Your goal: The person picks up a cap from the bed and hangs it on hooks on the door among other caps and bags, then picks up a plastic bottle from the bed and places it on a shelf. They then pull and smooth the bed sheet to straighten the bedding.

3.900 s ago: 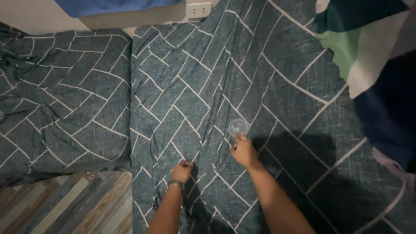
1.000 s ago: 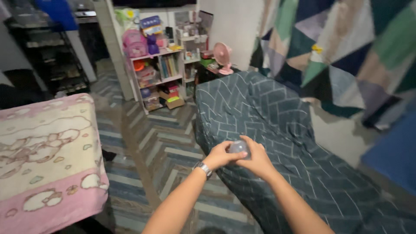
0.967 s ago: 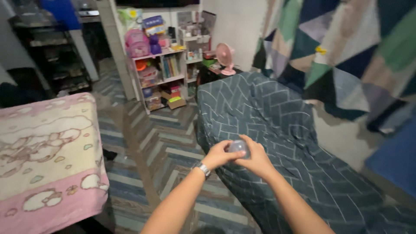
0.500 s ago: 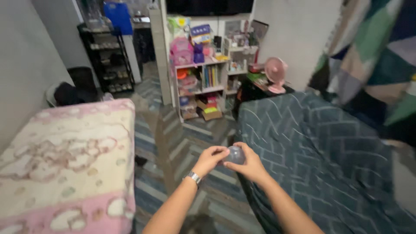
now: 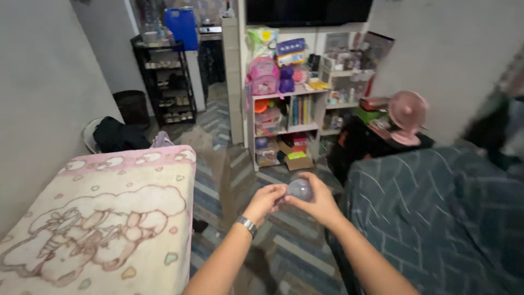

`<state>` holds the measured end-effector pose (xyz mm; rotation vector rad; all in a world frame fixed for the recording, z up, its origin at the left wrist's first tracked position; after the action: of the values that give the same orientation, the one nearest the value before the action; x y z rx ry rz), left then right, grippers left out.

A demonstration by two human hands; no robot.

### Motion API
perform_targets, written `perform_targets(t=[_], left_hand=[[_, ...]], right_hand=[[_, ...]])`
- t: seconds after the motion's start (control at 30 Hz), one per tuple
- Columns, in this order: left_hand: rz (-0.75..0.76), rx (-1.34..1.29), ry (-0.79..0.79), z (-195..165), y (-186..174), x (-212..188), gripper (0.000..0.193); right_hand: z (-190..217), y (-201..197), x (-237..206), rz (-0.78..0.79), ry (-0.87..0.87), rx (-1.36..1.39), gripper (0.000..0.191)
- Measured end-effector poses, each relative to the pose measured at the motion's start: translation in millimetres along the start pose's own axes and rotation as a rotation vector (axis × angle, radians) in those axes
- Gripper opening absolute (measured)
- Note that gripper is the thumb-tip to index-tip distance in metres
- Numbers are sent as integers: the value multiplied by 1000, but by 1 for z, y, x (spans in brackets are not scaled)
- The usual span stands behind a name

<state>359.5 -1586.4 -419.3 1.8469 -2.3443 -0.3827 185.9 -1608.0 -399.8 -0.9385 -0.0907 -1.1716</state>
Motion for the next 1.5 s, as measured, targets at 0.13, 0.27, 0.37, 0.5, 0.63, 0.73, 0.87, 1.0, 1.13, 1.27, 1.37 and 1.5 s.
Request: perform_targets(t=[0.13, 0.27, 0.37, 0.5, 0.63, 0.73, 0.87, 1.0, 1.13, 1.27, 1.37, 1.5], left_hand=[[-66, 56, 8, -5, -37, 63, 37], [-24, 162, 156, -36, -75, 139, 58], [0, 298, 242, -70, -89, 201, 73], [-128, 450, 355, -99, -116, 261, 79], [-303, 537, 386, -114, -159, 304, 80], [-365, 583, 445, -125, -205, 337, 79], [-274, 408, 433, -141, -284, 386, 77], [-398, 636, 405, -168, -368, 434, 75], [-367, 587, 450, -215, -443, 487, 67], [-342, 607, 446, -248, -498, 539, 64], [-329, 488, 437, -256, -531, 584, 68], [-418, 580, 531, -270, -583, 653, 69]], right_hand=[[-56, 4, 75, 13, -2, 26, 80], [-104, 14, 164, 69, -37, 65, 78], [-132, 13, 233, 156, -77, 104, 76], [-156, 21, 314, 191, -187, 63, 72], [-176, 52, 380, 212, -138, 143, 71], [-186, 84, 431, 242, -202, 160, 69], [-204, 133, 499, 276, -230, 145, 70], [-219, 179, 582, 343, -273, 214, 78], [-234, 215, 669, 428, -192, 218, 84], [-263, 243, 736, 467, -135, 342, 89], [-294, 258, 787, 475, -151, 337, 94], [-341, 290, 863, 471, -134, 395, 89]])
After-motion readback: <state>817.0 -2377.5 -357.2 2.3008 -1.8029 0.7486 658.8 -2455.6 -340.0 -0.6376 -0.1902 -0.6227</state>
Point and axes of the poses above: each hand's wrist, its own x-axis towards the middle knuckle, its own y-axis out of the palm, z = x × y, the point moved 3 cm from there along x, towards the middle knuckle, and after that the axes turned 7 degrees about z, right-handed, at the moved point
